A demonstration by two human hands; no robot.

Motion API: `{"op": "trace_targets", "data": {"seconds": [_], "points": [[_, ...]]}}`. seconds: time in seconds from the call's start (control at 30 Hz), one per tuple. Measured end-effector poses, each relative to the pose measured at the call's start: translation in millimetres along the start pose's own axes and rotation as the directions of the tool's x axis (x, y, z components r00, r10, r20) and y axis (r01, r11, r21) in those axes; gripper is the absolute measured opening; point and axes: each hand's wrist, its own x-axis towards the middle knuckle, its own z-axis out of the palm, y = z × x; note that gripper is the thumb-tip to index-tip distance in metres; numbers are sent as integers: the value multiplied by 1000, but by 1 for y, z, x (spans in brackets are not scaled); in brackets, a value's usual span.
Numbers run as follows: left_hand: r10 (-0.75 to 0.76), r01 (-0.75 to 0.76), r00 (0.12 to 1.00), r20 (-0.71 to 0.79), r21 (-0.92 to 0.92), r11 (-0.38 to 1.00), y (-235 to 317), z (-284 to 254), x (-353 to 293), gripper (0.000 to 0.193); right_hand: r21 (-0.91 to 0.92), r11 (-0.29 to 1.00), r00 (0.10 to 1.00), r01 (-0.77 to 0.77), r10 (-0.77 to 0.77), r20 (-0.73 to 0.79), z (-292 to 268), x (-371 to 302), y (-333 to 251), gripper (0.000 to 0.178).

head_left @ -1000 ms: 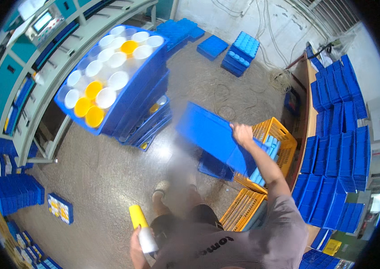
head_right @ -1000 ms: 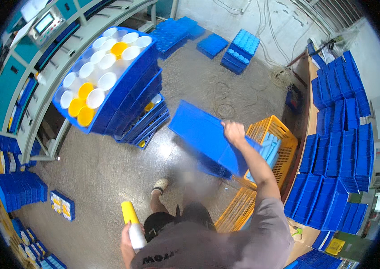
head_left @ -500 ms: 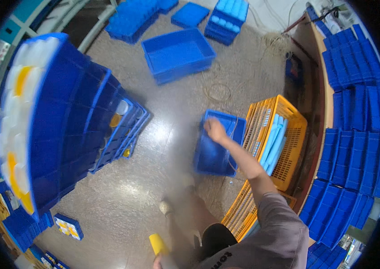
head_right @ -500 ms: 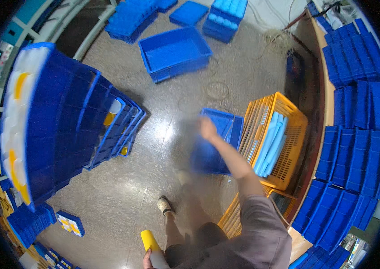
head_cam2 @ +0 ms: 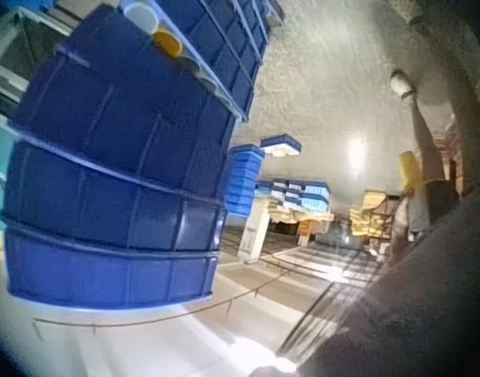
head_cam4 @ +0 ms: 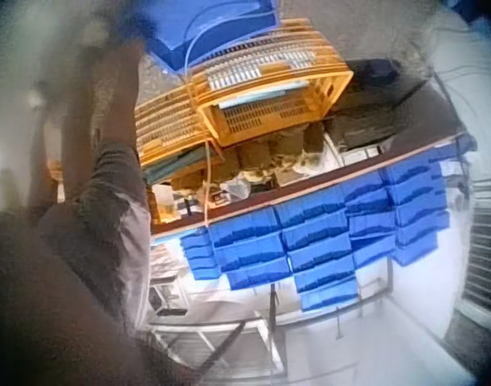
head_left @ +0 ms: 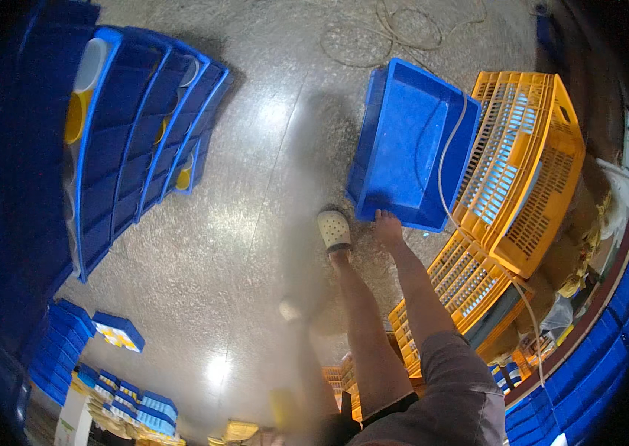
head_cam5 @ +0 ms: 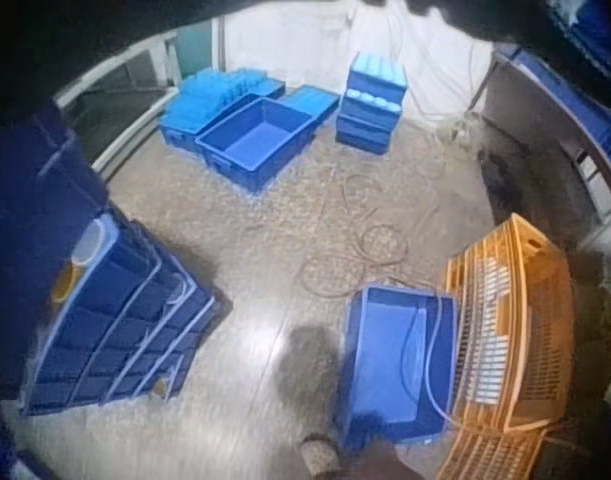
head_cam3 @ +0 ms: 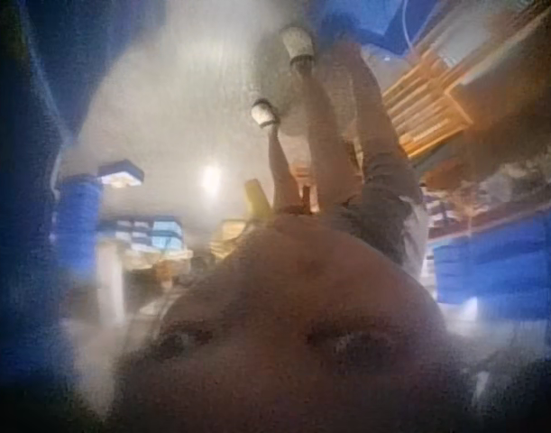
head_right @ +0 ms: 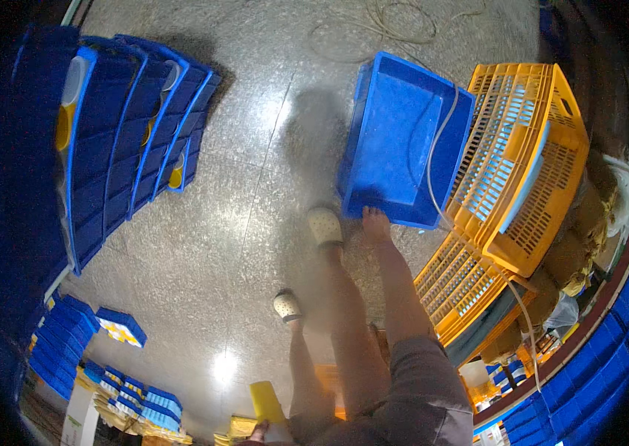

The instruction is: The person moves blue plastic crates and stacks white and yellow cylindrical containers into them. They then place the filled crates onto a nearby machine and write on a clipboard.

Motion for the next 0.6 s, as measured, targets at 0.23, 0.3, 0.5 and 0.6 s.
{"op": "trace_targets", "data": {"seconds": [0.23, 0.3, 0.5, 0.6], "points": [[289, -263, 919, 268, -128, 956, -67, -35, -1, 43, 39, 985, 801, 166, -112, -588, -197, -74, 6, 17], [302, -227, 906, 296, -262, 938, -96, -43, -8, 45, 263, 962, 796, -74, 216, -566, -285, -81, 21, 36], [322, 36, 829, 458, -618, 785, -150, -93, -9, 50, 787, 600, 873, 143, 298, -386, -468, -197, 14, 60], [357, 34, 825, 437, -669, 742, -187, -150, -14, 50, 796, 467, 868, 384, 109, -484, -524, -304, -29, 53]]}}
